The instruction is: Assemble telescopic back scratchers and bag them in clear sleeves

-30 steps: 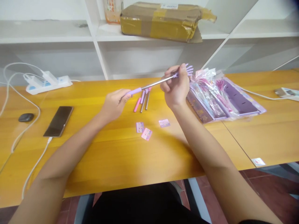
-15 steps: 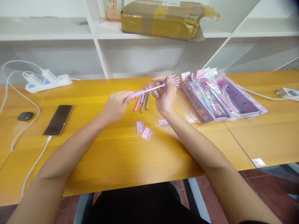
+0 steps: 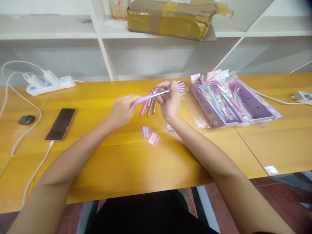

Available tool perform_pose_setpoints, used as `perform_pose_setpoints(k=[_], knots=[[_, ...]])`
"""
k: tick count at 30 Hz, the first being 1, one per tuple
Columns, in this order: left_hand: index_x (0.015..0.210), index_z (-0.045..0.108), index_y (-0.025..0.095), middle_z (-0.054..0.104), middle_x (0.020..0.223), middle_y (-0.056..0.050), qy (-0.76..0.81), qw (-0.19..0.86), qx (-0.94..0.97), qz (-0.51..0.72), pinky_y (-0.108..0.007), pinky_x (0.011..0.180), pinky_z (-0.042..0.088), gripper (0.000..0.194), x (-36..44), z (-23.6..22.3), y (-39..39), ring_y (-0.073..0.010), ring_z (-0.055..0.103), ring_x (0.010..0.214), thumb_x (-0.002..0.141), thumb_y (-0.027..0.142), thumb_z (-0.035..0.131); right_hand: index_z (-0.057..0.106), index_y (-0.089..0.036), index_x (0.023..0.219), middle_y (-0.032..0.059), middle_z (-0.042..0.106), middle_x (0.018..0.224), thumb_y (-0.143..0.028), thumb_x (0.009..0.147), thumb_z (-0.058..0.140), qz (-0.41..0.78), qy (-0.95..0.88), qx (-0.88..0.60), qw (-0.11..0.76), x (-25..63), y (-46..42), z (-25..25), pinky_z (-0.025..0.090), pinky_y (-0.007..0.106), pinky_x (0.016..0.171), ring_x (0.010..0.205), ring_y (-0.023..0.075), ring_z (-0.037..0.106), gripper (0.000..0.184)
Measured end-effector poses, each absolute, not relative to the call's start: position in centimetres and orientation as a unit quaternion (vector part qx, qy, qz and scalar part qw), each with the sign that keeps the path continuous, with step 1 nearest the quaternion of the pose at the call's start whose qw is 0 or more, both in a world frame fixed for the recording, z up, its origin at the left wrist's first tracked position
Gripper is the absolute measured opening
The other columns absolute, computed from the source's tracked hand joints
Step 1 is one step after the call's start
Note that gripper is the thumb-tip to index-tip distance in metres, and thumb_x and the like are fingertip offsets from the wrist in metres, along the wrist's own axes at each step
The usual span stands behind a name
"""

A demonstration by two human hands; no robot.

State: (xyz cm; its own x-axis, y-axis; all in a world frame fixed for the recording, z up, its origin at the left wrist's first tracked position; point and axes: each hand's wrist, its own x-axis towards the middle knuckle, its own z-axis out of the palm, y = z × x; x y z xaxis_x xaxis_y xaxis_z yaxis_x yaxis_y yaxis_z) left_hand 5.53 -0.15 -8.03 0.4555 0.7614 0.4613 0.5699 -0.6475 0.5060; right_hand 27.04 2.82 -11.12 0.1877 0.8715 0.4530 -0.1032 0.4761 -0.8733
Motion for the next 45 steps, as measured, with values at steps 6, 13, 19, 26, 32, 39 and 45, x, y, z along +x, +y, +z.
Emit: perform_pose_setpoints(k=[6,13,19,26,32,39,45], knots=[[0.11,0.081,0.024,0.083,0.103,-0.006,0.395,0.142,0.842,0.338,-0.034,0.086,0.052,0.054,5.5,-8.0,-0.2,-0.0235,0.075,0.096,0.117,0.058,0.041,0.069,-0.03,0.096,0.0017,0.05,0.082,-0.095,0.1,0.036,0.352,-0.526,-0.395,0.666,26.8,2.7,-11.0,0.043,0.031,0.049,0.053,0.0137,0.039,0.073],[0.109,0.081,0.024,0.081,0.098,-0.005,0.4,0.143,0.843,0.33,-0.034,0.082,0.052,0.054,5.8,-8.1,-0.5,-0.0231,0.074,0.092,0.117,0.059,0.04,0.072,-0.03,0.092,0.0023,0.046,0.079,-0.091,0.099,0.048,0.41,-0.503,-0.356,0.672,26.8,2.5,-11.2,0.038,0.03,0.047,0.058,0.0156,0.043,0.066],[0.101,0.076,0.022,0.069,0.074,-0.001,0.402,0.148,0.846,0.316,-0.032,0.071,0.047,0.055,5.5,-6.8,-0.5,-0.0183,0.063,0.069,0.118,0.059,0.039,0.072,-0.03,0.101,0.0015,0.051,0.081,-0.088,0.1,0.055,0.391,-0.563,-0.372,0.626,27.9,3.2,-9.4,0.04,0.03,0.048,0.056,0.0137,0.045,0.06],[0.092,0.067,0.022,0.056,0.061,0.002,0.484,0.217,0.796,0.291,-0.028,0.059,0.04,0.046,2.9,-3.7,-0.3,-0.0157,0.054,0.058,0.115,0.053,0.042,0.066,-0.038,0.143,0.0073,0.065,0.12,-0.085,0.1,0.061,0.252,-0.699,-0.374,0.555,31.9,4.7,-7.4,0.061,0.038,0.069,0.087,0.0211,0.068,0.063],[0.094,0.069,0.023,0.059,0.065,0.001,0.49,0.261,0.797,0.238,-0.027,0.058,0.039,0.042,1.8,-2.4,-0.2,-0.0156,0.056,0.06,0.113,0.051,0.044,0.074,-0.039,0.136,0.0132,0.065,0.137,-0.061,0.102,0.074,0.002,-0.797,-0.382,0.468,33.5,3.3,-6.1,0.058,0.064,0.102,0.128,0.0402,0.063,0.04],[0.106,0.07,0.023,0.075,0.095,-0.005,0.47,0.036,0.866,0.168,-0.032,0.071,0.044,0.028,2.7,-3.0,-1.6,-0.0213,0.067,0.08,0.113,0.044,0.053,0.076,-0.032,0.114,0.0093,0.073,0.115,-0.051,0.111,0.064,-0.127,-0.841,-0.367,0.376,32.7,3.1,-6.5,0.051,0.051,0.093,0.109,0.033,0.064,0.023],[0.121,0.072,0.023,0.075,0.103,-0.008,0.448,-0.074,0.882,0.125,-0.034,0.073,0.047,0.027,3.1,-3.5,-2.4,-0.0238,0.072,0.086,0.115,0.029,0.046,0.071,-0.026,0.093,0.0068,0.066,0.093,-0.035,0.115,0.056,-0.187,-0.852,-0.372,0.317,31.3,2.2,-6.7,0.042,0.041,0.083,0.091,0.0258,0.059,0.028]])
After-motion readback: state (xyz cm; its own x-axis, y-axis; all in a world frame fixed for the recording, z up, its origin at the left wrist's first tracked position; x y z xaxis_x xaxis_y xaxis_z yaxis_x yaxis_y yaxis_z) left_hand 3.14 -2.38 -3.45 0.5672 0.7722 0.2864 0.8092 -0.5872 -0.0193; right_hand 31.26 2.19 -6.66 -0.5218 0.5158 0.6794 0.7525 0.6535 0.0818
